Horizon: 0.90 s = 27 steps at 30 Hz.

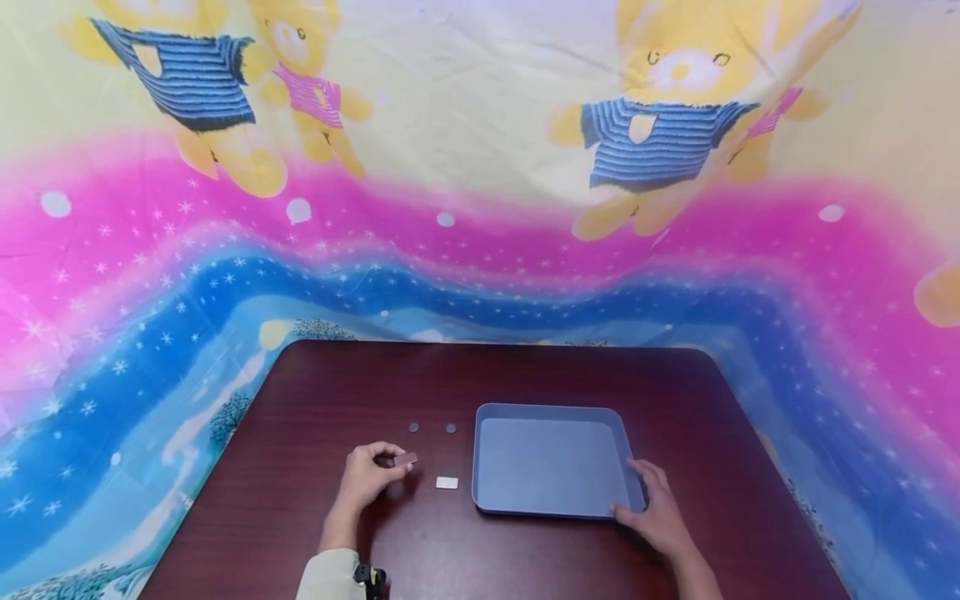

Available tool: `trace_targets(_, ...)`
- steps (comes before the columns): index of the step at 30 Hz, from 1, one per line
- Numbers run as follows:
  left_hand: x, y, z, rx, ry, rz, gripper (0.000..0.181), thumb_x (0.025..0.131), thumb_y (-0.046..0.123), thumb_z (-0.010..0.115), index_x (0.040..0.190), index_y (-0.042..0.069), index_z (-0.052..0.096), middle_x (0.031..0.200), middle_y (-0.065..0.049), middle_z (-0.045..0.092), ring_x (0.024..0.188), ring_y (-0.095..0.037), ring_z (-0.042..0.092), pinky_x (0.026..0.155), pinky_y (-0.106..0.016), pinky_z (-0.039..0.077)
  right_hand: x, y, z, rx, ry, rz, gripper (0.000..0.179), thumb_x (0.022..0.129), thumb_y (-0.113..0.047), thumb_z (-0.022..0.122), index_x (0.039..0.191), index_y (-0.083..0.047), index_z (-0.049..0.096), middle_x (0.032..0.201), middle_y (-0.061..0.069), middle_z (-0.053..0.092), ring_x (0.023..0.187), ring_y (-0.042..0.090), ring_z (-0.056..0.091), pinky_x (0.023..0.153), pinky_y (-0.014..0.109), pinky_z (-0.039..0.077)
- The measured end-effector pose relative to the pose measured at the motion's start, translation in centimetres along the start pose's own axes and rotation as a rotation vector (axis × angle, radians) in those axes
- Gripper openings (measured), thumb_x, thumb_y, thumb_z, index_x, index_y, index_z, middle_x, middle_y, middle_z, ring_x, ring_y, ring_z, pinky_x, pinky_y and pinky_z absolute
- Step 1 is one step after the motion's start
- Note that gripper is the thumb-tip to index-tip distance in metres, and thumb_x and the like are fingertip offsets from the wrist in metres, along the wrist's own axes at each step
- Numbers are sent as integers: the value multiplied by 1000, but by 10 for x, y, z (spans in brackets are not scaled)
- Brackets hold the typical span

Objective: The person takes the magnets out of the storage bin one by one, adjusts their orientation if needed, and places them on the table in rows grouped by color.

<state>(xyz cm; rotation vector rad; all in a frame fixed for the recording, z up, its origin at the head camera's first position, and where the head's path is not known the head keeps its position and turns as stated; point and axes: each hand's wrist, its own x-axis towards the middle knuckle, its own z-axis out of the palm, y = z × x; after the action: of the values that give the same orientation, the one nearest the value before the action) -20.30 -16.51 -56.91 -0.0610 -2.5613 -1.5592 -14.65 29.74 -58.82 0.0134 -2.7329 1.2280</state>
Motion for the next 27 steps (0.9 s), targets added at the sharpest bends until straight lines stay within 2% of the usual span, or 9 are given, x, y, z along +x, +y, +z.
trace_targets(4, 0, -7, -5, 53, -38, 26, 20, 55, 16, 80, 69, 17, 65, 60, 6, 57, 56, -9, 53, 50, -23, 43, 0, -1, -1, -5, -14, 18, 82, 57, -25, 79, 126, -5, 38, 126, 13, 28, 113, 31, 28, 88, 50, 24)
trace_targets(9, -3, -15, -12, 108, -80, -15, 20, 55, 16, 79, 69, 18, 64, 61, 7, 56, 57, -9, 52, 51, -23, 42, 1, -1, -2, -8, -30, 37, 82, 58, -27, 78, 127, -5, 38, 127, 14, 26, 114, 32, 27, 88, 51, 23)
trace_targets(17, -5, -21, -20, 206, -134, -8, 21, 56, 19, 79, 71, 19, 65, 66, 7, 59, 63, -11, 53, 56, -25, 41, 0, 0, -2, 0, -23, 26, 81, 58, -26, 79, 126, -5, 39, 126, 14, 27, 113, 31, 28, 88, 50, 24)
trace_targets(27, -1, -26, -20, 262, -157, -31, 20, 55, 21, 79, 68, 23, 64, 68, 10, 57, 66, -12, 51, 61, -28, 40, -2, -2, -2, 24, -1, 13, 82, 57, -27, 79, 126, -6, 40, 125, 13, 30, 113, 30, 29, 88, 49, 27)
